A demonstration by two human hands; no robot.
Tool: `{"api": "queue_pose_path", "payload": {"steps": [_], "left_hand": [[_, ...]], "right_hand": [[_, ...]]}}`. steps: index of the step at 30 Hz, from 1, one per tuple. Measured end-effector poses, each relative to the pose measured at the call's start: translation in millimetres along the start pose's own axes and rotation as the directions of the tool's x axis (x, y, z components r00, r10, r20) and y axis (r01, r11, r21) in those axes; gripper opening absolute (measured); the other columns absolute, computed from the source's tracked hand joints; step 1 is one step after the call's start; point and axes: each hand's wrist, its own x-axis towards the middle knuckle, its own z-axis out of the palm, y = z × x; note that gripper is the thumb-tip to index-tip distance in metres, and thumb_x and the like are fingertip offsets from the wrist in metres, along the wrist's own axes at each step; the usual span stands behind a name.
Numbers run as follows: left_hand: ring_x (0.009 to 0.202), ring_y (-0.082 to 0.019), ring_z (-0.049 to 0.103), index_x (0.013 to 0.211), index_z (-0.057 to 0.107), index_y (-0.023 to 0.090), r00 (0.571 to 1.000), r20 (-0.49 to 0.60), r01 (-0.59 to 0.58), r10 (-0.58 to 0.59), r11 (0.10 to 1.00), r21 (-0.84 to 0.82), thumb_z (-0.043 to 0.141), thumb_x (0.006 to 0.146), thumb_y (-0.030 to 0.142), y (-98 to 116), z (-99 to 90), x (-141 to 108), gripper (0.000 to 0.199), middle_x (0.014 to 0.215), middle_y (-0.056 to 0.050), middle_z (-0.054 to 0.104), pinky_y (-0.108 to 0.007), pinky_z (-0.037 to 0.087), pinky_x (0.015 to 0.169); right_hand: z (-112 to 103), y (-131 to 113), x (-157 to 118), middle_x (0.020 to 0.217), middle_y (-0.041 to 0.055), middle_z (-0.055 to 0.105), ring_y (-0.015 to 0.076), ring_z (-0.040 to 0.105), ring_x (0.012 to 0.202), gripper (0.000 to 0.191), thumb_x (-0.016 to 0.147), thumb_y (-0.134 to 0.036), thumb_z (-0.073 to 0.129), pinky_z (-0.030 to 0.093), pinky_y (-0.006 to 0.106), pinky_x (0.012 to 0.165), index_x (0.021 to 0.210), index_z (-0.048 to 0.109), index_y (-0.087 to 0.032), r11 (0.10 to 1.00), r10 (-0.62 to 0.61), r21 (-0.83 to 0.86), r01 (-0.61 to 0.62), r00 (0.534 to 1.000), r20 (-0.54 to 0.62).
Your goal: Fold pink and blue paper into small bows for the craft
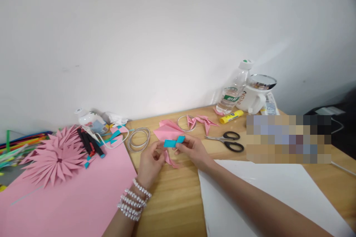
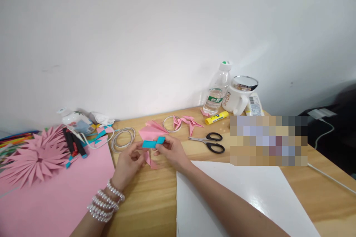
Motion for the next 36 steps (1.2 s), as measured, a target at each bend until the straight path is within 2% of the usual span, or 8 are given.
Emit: {"api": "queue_pose_path", "payload": {"steps": [5,8,11,15,18,22,26,36], "left_hand": [[0.04,-0.009,0.048,0.089,0.058,0.013,0.999,0.019,-0.039,0.038,0.995,0.094,0.056,0.066,0.02,-7,1.0,1,0.024,0.053,0.003,0.056,-0.019,0.037,0.04],[0.048,-0.011,0.052,0.087,0.06,0.014,0.997,0.023,-0.075,0.073,0.994,0.084,0.06,0.063,0.019,-12,0.8,2,0.024,0.059,0.001,0.059,-0.021,0.041,0.046],[0.054,-0.013,0.055,0.087,0.061,0.015,0.996,-0.028,-0.088,0.09,0.994,0.063,0.06,0.061,0.016,-10,-0.6,2,0.027,0.065,-0.001,0.061,-0.023,0.044,0.05],[0.059,-0.013,0.056,0.083,0.063,0.015,0.993,-0.093,-0.083,0.08,0.996,-0.038,0.058,0.061,0.016,1,-4.1,3,0.023,0.065,0.0,0.059,-0.023,0.046,0.053],[0.062,-0.013,0.058,0.083,0.061,0.015,0.996,-0.076,-0.051,0.038,0.983,-0.176,0.057,0.064,0.017,6,-5.5,4,0.021,0.064,0.001,0.057,-0.026,0.049,0.061],[0.06,-0.012,0.058,0.088,0.059,0.014,0.997,-0.077,-0.018,-0.002,0.963,-0.268,0.059,0.063,0.018,8,-4.6,4,0.025,0.066,0.002,0.055,-0.025,0.048,0.06],[0.059,-0.012,0.059,0.089,0.057,0.015,0.994,-0.108,-0.013,-0.018,0.96,-0.281,0.061,0.062,0.019,7,-4.2,3,0.028,0.068,0.002,0.055,-0.024,0.048,0.057],[0.067,-0.014,0.061,0.091,0.057,0.015,0.995,-0.095,-0.001,-0.02,0.976,-0.218,0.06,0.065,0.022,2,-5.0,4,0.028,0.076,-0.002,0.06,-0.027,0.05,0.062]], "right_hand": [[0,1,-1,0.074,0.0,0.058,0.0127,0.059,0.066,0.026,0.065,-0.03,0.066,0.053,0.026,0.058,0.086,0.057,-0.017,0.999,0.02,0.048,-0.022,0.999,0.042],[0,0,-3,0.075,0.0004,0.059,0.0133,0.06,0.065,0.026,0.065,-0.033,0.067,0.053,0.028,0.061,0.082,0.056,-0.016,0.996,0.068,0.041,-0.074,0.99,0.12],[1,-1,-4,0.073,0.0014,0.06,0.0146,0.061,0.062,0.03,0.065,-0.036,0.066,0.052,0.03,0.06,0.084,0.055,-0.016,0.99,0.138,0.018,-0.142,0.978,0.155],[2,-1,-4,0.077,0.0011,0.058,0.0157,0.061,0.068,0.028,0.065,-0.035,0.066,0.053,0.032,0.064,0.082,0.054,-0.017,0.992,0.124,-0.008,-0.124,0.986,0.114],[2,0,-3,0.073,-0.0003,0.055,0.016,0.06,0.07,0.026,0.064,-0.035,0.066,0.054,0.032,0.064,0.077,0.054,-0.017,0.995,0.102,-0.012,-0.102,0.992,0.067],[3,-2,-3,0.072,-0.0004,0.056,0.0172,0.061,0.068,0.028,0.062,-0.037,0.067,0.054,0.033,0.06,0.076,0.052,-0.017,0.99,0.141,-0.004,-0.141,0.99,0.03],[4,-5,-4,0.076,0.001,0.059,0.0176,0.062,0.07,0.031,0.061,-0.036,0.068,0.054,0.03,0.057,0.078,0.052,-0.016,0.988,0.156,0.017,-0.157,0.987,0.043],[-1,0,-1,0.071,0.0013,0.061,0.016,0.062,0.064,0.03,0.061,-0.037,0.069,0.053,0.028,0.057,0.079,0.058,-0.016,0.992,0.111,0.061,-0.112,0.994,0.024]]}}
